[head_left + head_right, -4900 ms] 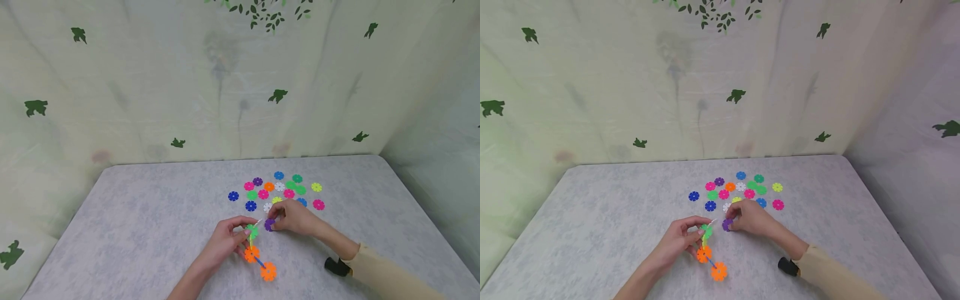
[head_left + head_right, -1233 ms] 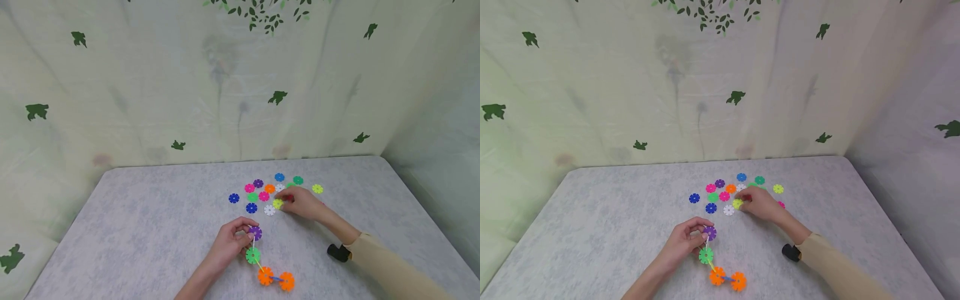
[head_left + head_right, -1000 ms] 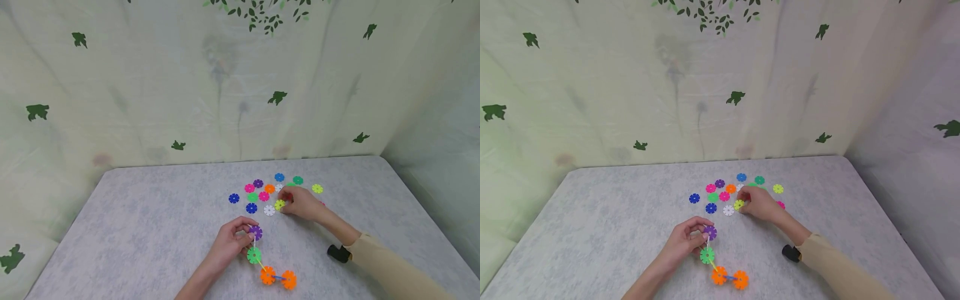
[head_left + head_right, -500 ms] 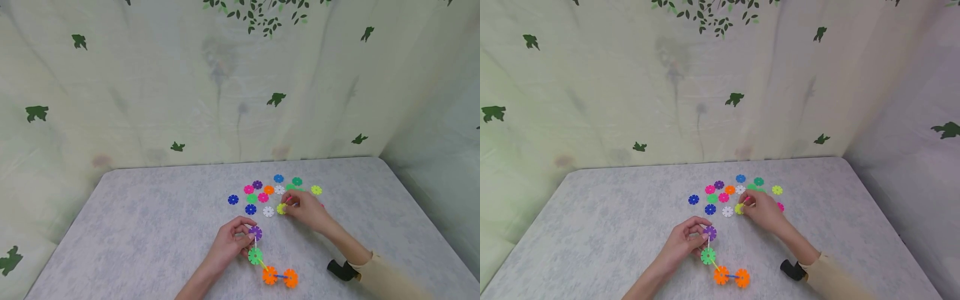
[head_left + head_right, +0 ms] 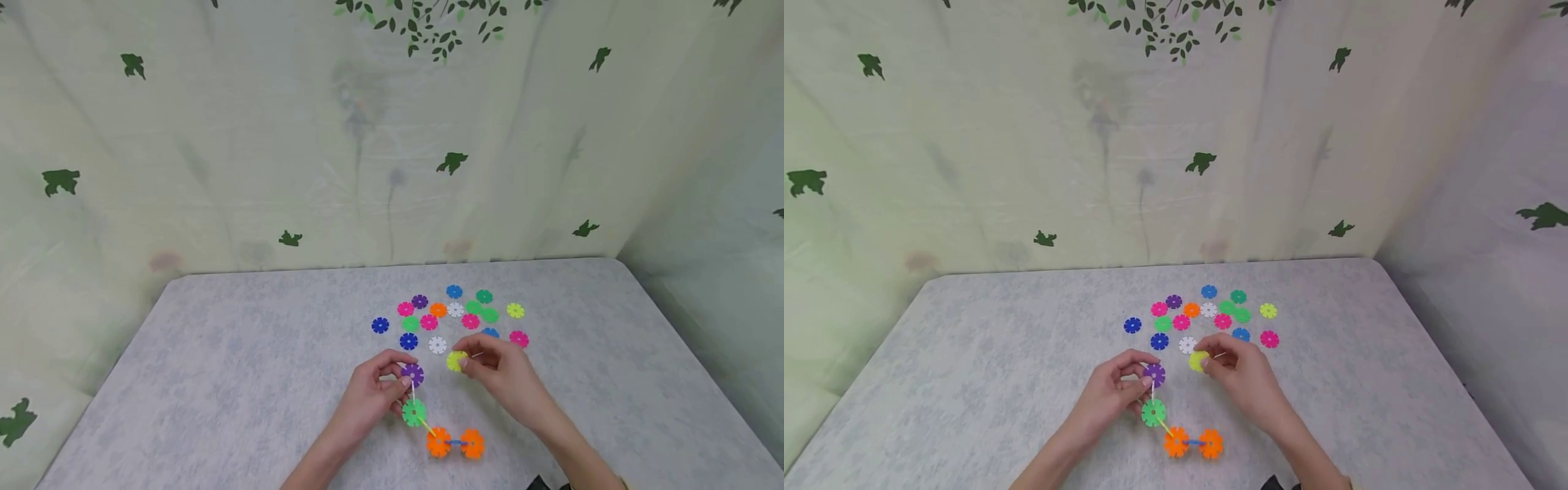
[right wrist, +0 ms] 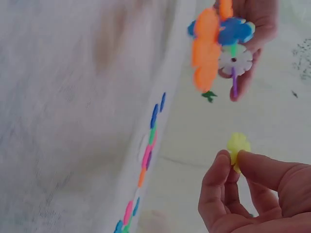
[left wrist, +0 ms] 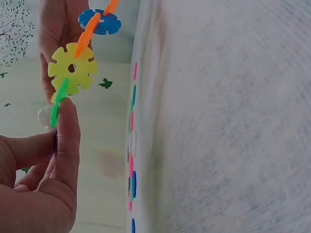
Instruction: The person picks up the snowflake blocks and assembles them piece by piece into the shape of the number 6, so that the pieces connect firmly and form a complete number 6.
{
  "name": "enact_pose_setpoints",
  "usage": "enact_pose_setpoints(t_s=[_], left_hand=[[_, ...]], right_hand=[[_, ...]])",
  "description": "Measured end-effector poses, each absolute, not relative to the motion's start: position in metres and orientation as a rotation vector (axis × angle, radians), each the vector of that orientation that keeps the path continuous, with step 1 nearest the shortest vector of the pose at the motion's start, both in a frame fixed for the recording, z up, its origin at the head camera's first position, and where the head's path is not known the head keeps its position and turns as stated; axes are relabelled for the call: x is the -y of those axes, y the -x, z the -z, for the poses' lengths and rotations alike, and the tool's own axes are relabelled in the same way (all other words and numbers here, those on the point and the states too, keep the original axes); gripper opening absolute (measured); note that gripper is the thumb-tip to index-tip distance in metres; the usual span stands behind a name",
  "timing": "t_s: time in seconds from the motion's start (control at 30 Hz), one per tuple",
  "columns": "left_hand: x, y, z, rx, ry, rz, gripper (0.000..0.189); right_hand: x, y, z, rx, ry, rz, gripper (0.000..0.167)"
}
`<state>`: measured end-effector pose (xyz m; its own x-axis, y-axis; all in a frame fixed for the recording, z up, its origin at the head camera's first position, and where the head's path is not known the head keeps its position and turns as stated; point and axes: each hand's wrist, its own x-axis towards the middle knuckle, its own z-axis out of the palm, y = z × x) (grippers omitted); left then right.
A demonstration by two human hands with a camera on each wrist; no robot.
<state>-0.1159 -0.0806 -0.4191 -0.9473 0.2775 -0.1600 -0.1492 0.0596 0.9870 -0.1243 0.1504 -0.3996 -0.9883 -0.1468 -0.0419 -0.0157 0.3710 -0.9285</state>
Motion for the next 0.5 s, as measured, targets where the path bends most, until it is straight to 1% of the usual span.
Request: enact_pose_setpoints(t_s=[0.13,0.3,0.5], left_hand=[[0.082,0.113,0.416,-2.056,-0.152,-1.938,0.028],[0.085,0.109,0.413,-2.081,-0.218,-1.895,0.025],[0.088,0.107,0.411,-2.043,-0.296,-1.887,0.021]], right_hand=[[-0.146,0.113,0.396,-2.458,0.154,1.754,0.021],[-0.136,0.109,0.397,-2.438,0.1,1.786,0.024],[-0.127,0.106,0.401,-2.407,0.095,1.837,0.015]])
